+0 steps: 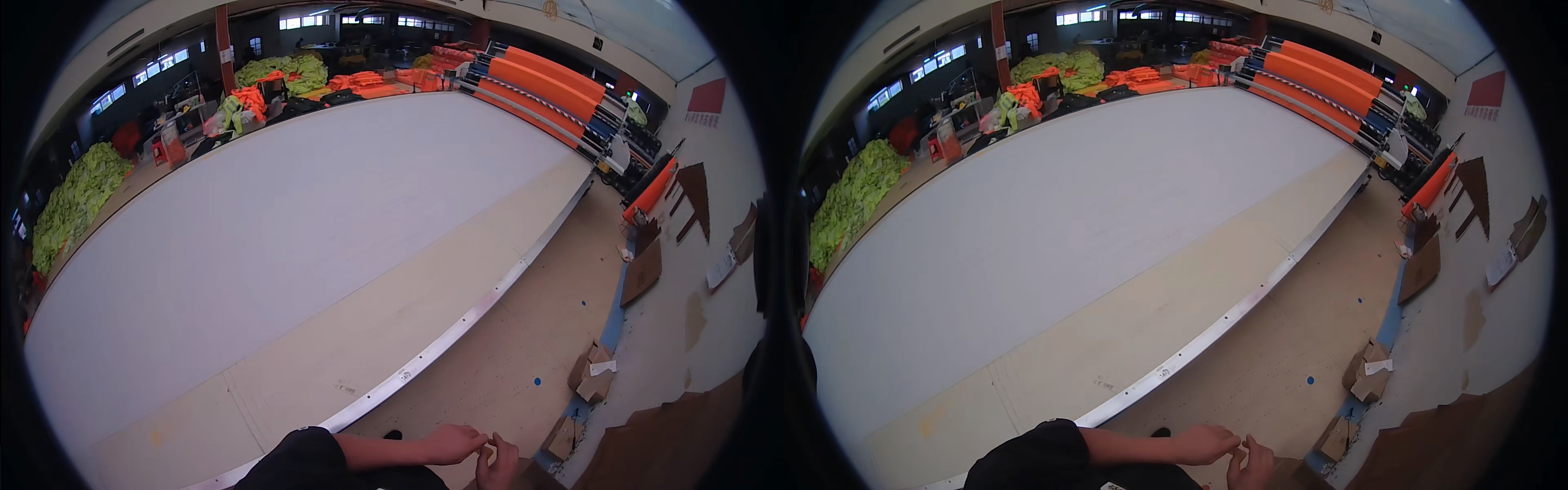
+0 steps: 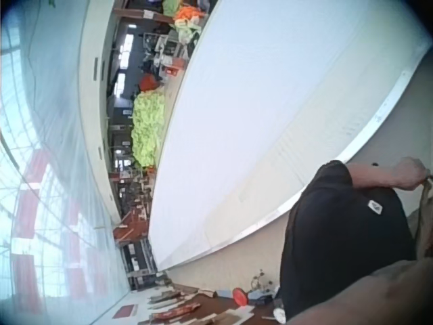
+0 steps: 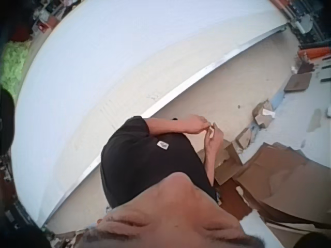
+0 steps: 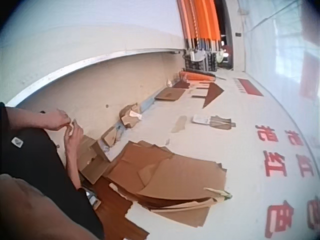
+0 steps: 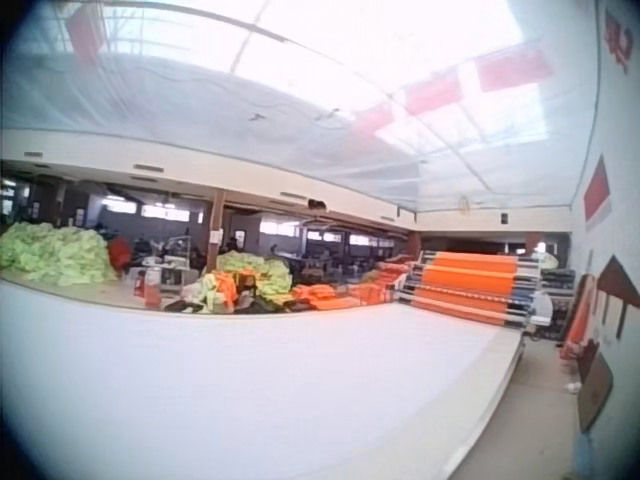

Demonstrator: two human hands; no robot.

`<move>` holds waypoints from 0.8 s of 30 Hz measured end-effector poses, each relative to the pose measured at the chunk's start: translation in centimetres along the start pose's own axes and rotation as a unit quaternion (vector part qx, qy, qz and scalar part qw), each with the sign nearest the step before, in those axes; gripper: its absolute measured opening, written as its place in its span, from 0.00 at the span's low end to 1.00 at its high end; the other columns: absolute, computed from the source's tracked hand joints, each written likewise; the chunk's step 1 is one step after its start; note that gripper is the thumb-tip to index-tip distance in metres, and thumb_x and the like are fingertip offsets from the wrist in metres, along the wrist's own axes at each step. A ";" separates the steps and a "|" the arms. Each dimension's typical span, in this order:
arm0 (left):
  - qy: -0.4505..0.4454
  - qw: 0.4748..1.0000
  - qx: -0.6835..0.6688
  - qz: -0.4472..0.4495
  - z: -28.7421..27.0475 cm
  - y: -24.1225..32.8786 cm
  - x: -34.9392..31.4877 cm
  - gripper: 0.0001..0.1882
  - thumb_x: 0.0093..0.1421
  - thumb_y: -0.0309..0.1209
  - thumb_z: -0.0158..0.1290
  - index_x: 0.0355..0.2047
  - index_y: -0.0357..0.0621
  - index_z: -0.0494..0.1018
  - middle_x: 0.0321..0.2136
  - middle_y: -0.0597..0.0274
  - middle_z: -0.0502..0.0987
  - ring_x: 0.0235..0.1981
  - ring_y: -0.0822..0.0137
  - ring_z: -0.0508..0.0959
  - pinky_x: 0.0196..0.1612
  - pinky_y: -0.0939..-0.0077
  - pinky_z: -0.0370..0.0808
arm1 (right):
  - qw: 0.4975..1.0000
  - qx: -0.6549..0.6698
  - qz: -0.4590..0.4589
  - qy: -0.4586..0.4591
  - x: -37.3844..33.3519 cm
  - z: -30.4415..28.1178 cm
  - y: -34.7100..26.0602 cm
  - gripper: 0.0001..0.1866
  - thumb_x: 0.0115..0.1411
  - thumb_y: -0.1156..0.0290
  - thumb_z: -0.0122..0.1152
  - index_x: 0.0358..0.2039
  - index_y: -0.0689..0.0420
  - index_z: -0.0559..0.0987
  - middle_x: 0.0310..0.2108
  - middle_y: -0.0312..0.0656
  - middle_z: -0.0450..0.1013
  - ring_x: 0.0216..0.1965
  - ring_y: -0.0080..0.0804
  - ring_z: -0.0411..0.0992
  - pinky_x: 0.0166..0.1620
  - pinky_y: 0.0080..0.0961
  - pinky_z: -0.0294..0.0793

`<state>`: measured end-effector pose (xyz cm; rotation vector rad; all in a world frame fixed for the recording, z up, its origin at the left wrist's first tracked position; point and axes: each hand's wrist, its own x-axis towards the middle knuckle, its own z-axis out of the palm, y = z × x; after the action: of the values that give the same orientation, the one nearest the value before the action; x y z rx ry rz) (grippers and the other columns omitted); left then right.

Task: The person applies small pieces of yellow tape to a large white board surface. They tear off pieces from a roll and press them onto the board at various locations.

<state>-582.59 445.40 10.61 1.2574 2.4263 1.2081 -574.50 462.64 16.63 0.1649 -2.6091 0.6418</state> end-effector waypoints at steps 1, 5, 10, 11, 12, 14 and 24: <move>-0.016 1.000 -0.003 0.026 0.7 -0.9 2.9 0.11 0.72 0.31 0.52 0.51 0.43 0.74 0.44 0.53 0.83 0.46 0.46 0.85 0.44 0.52 0.83 | 0.999 0.025 0.030 -0.025 0.4 0.7 3.4 0.17 0.71 0.66 0.68 0.56 0.60 0.84 0.42 0.54 0.83 0.45 0.57 0.80 0.52 0.50 0.78; -0.064 0.997 0.047 0.019 -1.2 -2.8 13.5 0.13 0.69 0.29 0.53 0.52 0.42 0.74 0.42 0.50 0.84 0.48 0.45 0.85 0.43 0.49 0.84 | 0.995 0.045 0.088 0.001 7.4 1.0 9.6 0.12 0.69 0.67 0.69 0.50 0.58 0.88 0.37 0.53 0.83 0.41 0.56 0.79 0.47 0.48 0.78; -0.041 0.998 0.046 -0.030 0.5 -8.8 25.0 0.12 0.69 0.30 0.55 0.51 0.41 0.74 0.41 0.47 0.84 0.46 0.42 0.85 0.41 0.47 0.83 | 0.998 0.012 0.062 -0.002 16.7 3.3 19.0 0.10 0.69 0.65 0.69 0.44 0.56 0.90 0.37 0.47 0.84 0.40 0.51 0.80 0.48 0.47 0.77; -0.051 0.996 0.045 -0.054 0.5 -9.8 27.6 0.12 0.70 0.31 0.55 0.51 0.41 0.74 0.41 0.46 0.84 0.45 0.41 0.84 0.41 0.47 0.82 | 0.999 -0.005 0.045 -0.004 18.8 3.5 20.9 0.09 0.69 0.64 0.69 0.43 0.55 0.90 0.37 0.46 0.84 0.40 0.50 0.80 0.48 0.47 0.77; -0.037 0.996 0.030 -0.082 0.2 -10.2 30.1 0.12 0.70 0.32 0.55 0.51 0.41 0.74 0.42 0.46 0.84 0.45 0.41 0.84 0.42 0.46 0.82 | 0.999 -0.021 0.030 -0.008 20.8 3.5 22.7 0.09 0.68 0.64 0.69 0.43 0.53 0.90 0.36 0.45 0.85 0.41 0.48 0.80 0.48 0.46 0.77; -0.007 0.991 0.000 -0.137 -0.4 -10.9 35.2 0.12 0.72 0.34 0.55 0.51 0.41 0.74 0.43 0.45 0.83 0.44 0.40 0.84 0.43 0.46 0.82 | 0.999 -0.035 0.003 -0.015 26.1 3.8 26.7 0.08 0.68 0.64 0.70 0.42 0.52 0.90 0.36 0.43 0.84 0.40 0.47 0.80 0.49 0.46 0.75; 0.140 0.964 0.015 -0.226 -8.9 -18.3 54.6 0.11 0.77 0.39 0.53 0.49 0.45 0.71 0.41 0.47 0.81 0.40 0.41 0.84 0.40 0.47 0.80 | 0.987 0.049 -0.126 -0.083 51.1 6.8 39.5 0.06 0.60 0.73 0.71 0.39 0.54 0.86 0.34 0.40 0.80 0.43 0.44 0.76 0.62 0.46 0.64</move>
<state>-632.72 474.73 15.04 0.5067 2.7230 1.2761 -631.36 493.95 17.92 0.5928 -2.6510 0.6908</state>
